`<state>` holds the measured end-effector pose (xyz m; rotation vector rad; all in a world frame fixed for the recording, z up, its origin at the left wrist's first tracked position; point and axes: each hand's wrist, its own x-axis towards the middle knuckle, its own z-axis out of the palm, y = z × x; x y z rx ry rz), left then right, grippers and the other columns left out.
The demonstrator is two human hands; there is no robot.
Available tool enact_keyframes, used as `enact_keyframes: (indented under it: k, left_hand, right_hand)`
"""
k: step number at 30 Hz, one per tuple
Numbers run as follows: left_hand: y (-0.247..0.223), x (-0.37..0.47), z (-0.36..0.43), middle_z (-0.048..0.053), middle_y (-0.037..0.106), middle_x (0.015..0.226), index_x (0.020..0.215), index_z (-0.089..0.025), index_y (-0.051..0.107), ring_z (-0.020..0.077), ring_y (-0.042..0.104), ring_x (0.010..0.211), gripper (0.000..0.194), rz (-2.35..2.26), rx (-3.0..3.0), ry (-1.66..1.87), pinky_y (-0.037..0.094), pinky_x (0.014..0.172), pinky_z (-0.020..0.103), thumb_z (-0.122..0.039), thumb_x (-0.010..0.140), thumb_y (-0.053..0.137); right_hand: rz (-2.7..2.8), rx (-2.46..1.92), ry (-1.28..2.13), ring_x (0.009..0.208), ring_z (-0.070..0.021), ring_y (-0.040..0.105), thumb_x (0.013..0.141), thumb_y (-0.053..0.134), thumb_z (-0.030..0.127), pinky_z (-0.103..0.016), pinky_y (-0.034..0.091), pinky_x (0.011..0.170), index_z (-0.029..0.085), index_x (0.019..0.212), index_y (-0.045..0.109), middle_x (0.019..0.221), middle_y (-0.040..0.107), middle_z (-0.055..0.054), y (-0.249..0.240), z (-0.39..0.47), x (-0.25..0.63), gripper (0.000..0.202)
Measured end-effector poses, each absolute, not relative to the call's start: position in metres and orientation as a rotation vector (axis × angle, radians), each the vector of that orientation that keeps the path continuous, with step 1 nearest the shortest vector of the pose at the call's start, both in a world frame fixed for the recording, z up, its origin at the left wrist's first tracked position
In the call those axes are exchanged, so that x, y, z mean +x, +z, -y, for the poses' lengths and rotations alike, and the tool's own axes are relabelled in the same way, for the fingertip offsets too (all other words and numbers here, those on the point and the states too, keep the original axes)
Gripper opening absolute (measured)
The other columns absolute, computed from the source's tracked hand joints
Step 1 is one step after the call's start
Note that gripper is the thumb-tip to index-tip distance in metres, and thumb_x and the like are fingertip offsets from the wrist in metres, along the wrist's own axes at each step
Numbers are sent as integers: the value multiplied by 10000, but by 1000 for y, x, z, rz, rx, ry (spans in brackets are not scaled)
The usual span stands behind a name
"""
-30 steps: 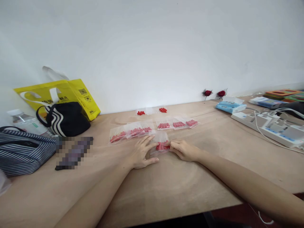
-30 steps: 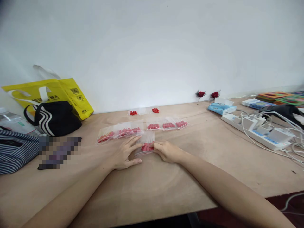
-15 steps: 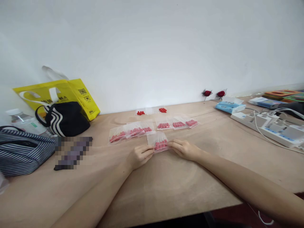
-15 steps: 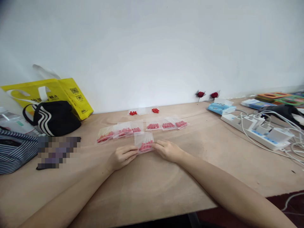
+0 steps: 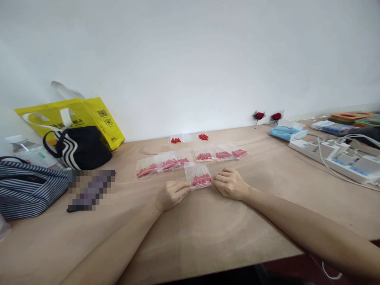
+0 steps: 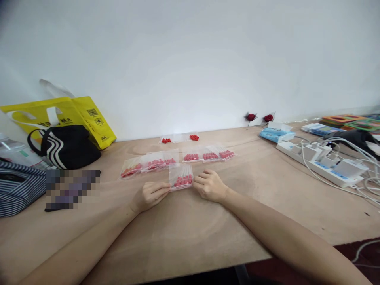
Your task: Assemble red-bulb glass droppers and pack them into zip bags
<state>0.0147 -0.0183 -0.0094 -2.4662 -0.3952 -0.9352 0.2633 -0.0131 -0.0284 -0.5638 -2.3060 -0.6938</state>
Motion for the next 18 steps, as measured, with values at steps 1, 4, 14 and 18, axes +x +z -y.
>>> enact_keyframes:
  k: [1,4,14,18]
  left_hand:
    - [-9,15,18,16,700,735,756,-156,595,112,650,594,175,405,-2468,-935,485,498,204,-144,855,451]
    - [-9,16,17,16,701,734,750,-156,599,114,653,605,202,413,-2490,-932,482,499,209,-148,863,431]
    - [-10,23,17,21,704,795,828,-161,616,119,663,675,141,466,-2517,-985,500,546,202,-138,841,477]
    - [-9,24,16,23,704,745,765,-150,612,131,663,650,136,452,-2521,-1018,512,562,224,-130,827,493]
  right_hand:
    - [2308,-563,-708,547,-93,428,800,416,105,-260,276,576,155,653,554,594,556,3,-28,13,263,208]
    - [2311,-569,-725,549,-94,415,799,416,112,-261,254,578,156,631,543,574,537,9,-28,13,263,214]
    - [2266,-624,-658,519,-88,382,814,428,167,-256,219,545,162,586,535,547,508,12,-28,16,258,251]
    - [2260,-625,-655,517,-89,391,813,436,174,-257,226,543,162,582,542,535,511,12,-27,17,257,254]
